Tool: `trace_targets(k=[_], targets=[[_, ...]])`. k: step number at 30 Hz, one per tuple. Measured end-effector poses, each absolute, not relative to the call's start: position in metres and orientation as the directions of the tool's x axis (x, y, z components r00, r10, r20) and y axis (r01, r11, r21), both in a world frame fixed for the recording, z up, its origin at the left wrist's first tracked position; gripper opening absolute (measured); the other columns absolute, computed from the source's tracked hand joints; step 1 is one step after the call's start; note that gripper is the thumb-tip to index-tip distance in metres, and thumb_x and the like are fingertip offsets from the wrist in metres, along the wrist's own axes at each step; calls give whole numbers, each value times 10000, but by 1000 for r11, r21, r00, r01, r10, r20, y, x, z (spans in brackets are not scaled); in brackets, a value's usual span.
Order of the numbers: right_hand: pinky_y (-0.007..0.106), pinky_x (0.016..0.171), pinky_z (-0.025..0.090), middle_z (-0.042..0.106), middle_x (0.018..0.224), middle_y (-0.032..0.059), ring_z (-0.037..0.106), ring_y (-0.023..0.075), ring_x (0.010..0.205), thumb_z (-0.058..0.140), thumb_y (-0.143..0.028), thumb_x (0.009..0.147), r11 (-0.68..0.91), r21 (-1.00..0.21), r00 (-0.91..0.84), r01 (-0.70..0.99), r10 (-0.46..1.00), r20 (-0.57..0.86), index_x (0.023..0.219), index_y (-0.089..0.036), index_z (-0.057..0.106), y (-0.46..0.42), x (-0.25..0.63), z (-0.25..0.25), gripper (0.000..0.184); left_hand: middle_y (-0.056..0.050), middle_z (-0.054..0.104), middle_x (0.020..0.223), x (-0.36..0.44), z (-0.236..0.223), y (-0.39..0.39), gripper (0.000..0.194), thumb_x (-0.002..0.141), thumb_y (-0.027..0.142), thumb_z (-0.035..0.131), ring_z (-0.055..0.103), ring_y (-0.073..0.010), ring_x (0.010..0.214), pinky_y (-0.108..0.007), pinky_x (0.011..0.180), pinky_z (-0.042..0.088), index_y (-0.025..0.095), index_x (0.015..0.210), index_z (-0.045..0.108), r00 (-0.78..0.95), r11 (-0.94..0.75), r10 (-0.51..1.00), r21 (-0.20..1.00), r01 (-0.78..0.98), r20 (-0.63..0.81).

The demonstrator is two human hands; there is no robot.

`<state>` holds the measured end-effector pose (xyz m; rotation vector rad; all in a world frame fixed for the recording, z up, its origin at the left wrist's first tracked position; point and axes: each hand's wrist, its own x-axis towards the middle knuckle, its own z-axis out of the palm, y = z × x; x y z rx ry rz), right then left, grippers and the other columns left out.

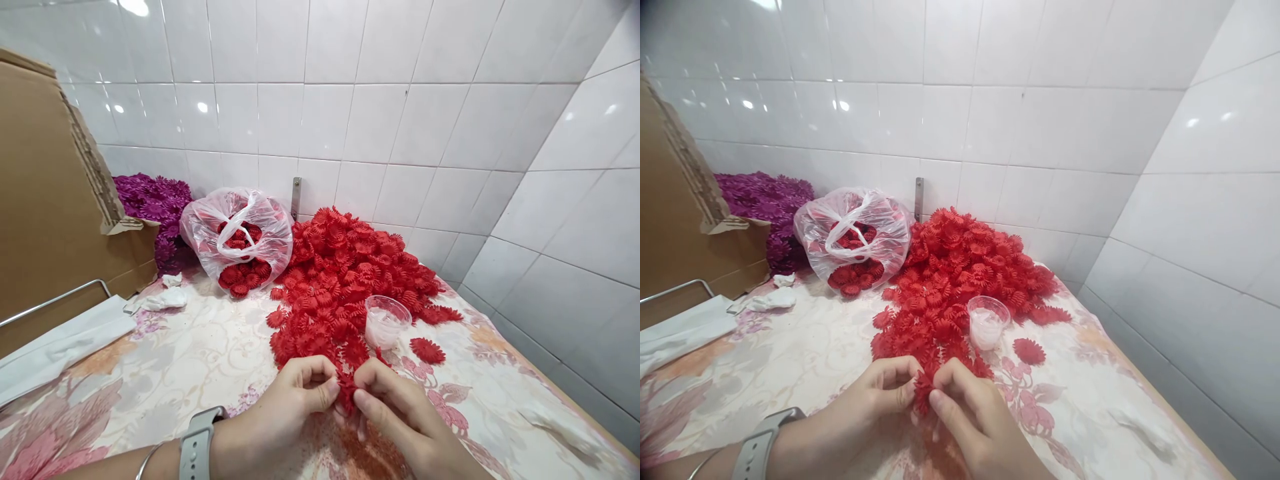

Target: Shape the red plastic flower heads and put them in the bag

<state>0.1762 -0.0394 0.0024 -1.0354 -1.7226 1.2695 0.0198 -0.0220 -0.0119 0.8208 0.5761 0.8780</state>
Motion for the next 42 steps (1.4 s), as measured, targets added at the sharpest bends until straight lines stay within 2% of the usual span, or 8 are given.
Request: trace_targets(k=[5,10,15,19,23,29,36,42], targets=[[224,609,417,583,674,-9,528,106,624,555,-357,835,-72,-979,-470,-192,882,27,725,-188,474,-36,174,-1,217,3,546,548,21,-6,-24,276,648,312,736,524,-104,507,-245,592,368,135,598,530,577,436,811,752,-495,-90],[210,593,415,584,660,-5,540,107,649,578,-346,819,-181,-942,-496,-283,868,-18,731,-183,486,-34,173,-1,207,1,535,521,20,-6,-25,285,653,310,732,527,-110,514,-251,600,372,134,583,520,595,456,799,733,-505,-88],[216,573,387,534,652,-24,487,110,614,521,-400,833,21,-999,-437,26,899,8,717,-198,456,-35,176,3,242,3,550,605,20,-16,-23,346,617,398,749,499,-110,564,-247,596,352,147,674,517,524,368,846,822,-435,-101],[227,556,377,539,649,-24,495,132,601,486,-338,833,255,-864,-417,434,907,58,728,-210,485,-37,178,6,166,12,517,684,17,-22,-18,396,624,486,709,461,-112,636,-234,606,319,152,687,506,474,212,877,946,-247,-73],[264,603,390,590,677,8,533,164,616,431,-306,852,381,-767,-432,517,889,151,696,-226,487,-37,179,4,184,11,497,719,12,-19,-18,341,718,478,626,451,-127,696,-240,645,318,157,711,513,481,108,876,983,-149,-24],[269,612,407,561,658,8,526,164,630,392,-387,879,295,-893,-456,340,882,118,683,-222,460,-38,178,5,265,8,520,687,15,-23,-19,306,757,443,616,487,-116,651,-253,653,357,165,725,492,614,233,789,912,-337,25],[216,560,408,556,640,-2,542,126,633,516,-369,833,-150,-962,-522,-229,853,-9,686,-187,453,-36,172,-12,242,21,510,501,22,-38,-15,311,715,400,680,525,-121,504,-265,570,370,158,650,496,685,442,726,720,-534,62],[218,580,410,558,669,0,532,122,626,525,-361,825,-183,-963,-513,-197,856,-58,684,-193,461,-38,174,-4,228,0,529,527,21,-31,-18,326,684,395,710,521,-114,534,-254,592,347,147,631,505,672,471,739,746,-472,-41]])
